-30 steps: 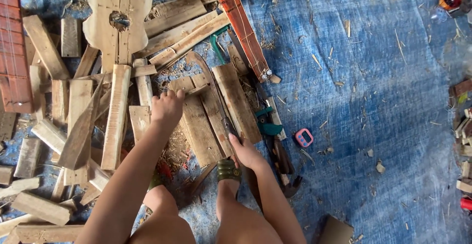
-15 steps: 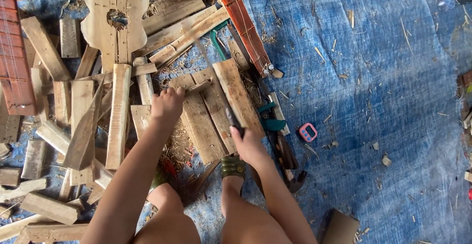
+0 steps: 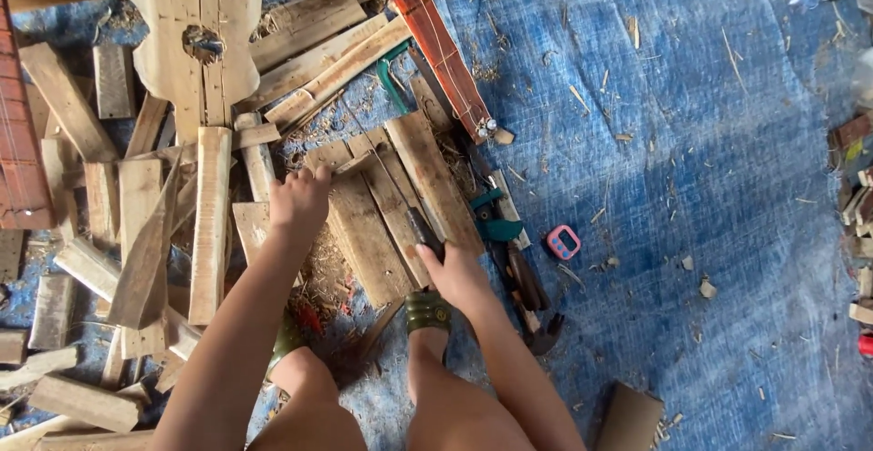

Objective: Using a small hand tool to shave and smooth the surface of a wooden board.

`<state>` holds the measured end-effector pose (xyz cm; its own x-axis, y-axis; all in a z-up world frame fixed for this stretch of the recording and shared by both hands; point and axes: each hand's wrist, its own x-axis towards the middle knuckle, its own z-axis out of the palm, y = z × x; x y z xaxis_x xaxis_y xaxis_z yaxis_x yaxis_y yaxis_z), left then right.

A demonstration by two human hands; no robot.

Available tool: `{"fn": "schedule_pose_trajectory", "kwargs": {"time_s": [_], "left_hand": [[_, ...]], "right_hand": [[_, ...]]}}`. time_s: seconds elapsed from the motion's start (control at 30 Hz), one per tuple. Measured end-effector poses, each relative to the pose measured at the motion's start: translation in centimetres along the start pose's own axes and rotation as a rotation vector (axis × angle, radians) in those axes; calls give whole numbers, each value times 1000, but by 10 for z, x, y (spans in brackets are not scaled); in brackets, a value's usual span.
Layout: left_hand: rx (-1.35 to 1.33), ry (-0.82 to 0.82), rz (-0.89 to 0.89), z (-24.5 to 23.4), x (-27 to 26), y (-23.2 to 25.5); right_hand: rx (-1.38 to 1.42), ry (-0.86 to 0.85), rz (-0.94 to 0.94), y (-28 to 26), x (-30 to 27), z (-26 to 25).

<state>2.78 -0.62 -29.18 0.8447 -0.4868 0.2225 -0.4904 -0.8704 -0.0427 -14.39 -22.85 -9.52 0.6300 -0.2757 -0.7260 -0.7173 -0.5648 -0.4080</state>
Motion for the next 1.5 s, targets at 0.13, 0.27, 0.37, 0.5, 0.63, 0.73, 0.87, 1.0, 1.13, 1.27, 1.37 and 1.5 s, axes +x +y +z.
{"fn": "schedule_pose_trajectory", "kwargs": {"time_s": [0.13, 0.27, 0.37, 0.5, 0.63, 0.73, 0.87, 1.0, 1.13, 1.27, 1.37, 1.5], "left_hand": [[63, -136, -31, -9, 0, 1], [-16, -298, -43, -12, 4, 0], [0, -177, -21, -9, 0, 0], [3, -135, 14, -31, 1, 4], [14, -159, 50, -22, 3, -1], [26, -226, 7, -35, 14, 2], [39, -264, -1, -21, 5, 5], [20, -185, 11, -10, 5, 2], [13, -219, -22, -10, 4, 2], [42, -232, -34, -23, 7, 10], [74, -214, -45, -16, 1, 9], [40, -243, -37, -20, 4, 11]], "right_hand": [[-4, 101, -146, -18, -29, -21], [55, 292, -329, -44, -52, -39], [69, 249, -300, -20, -20, -14], [108, 25, -55, 2, 6, 19], [67, -80, 34, 18, 23, 31], [110, -118, 35, 10, 20, 16], [280, -151, -35, 28, 23, 27], [395, -128, -94, 16, 14, 18], [325, -84, -68, 10, 6, 17], [172, -70, 5, 0, -5, 4], [72, 33, -61, -13, -21, -11], [124, 232, -187, -55, -69, -51]]}}
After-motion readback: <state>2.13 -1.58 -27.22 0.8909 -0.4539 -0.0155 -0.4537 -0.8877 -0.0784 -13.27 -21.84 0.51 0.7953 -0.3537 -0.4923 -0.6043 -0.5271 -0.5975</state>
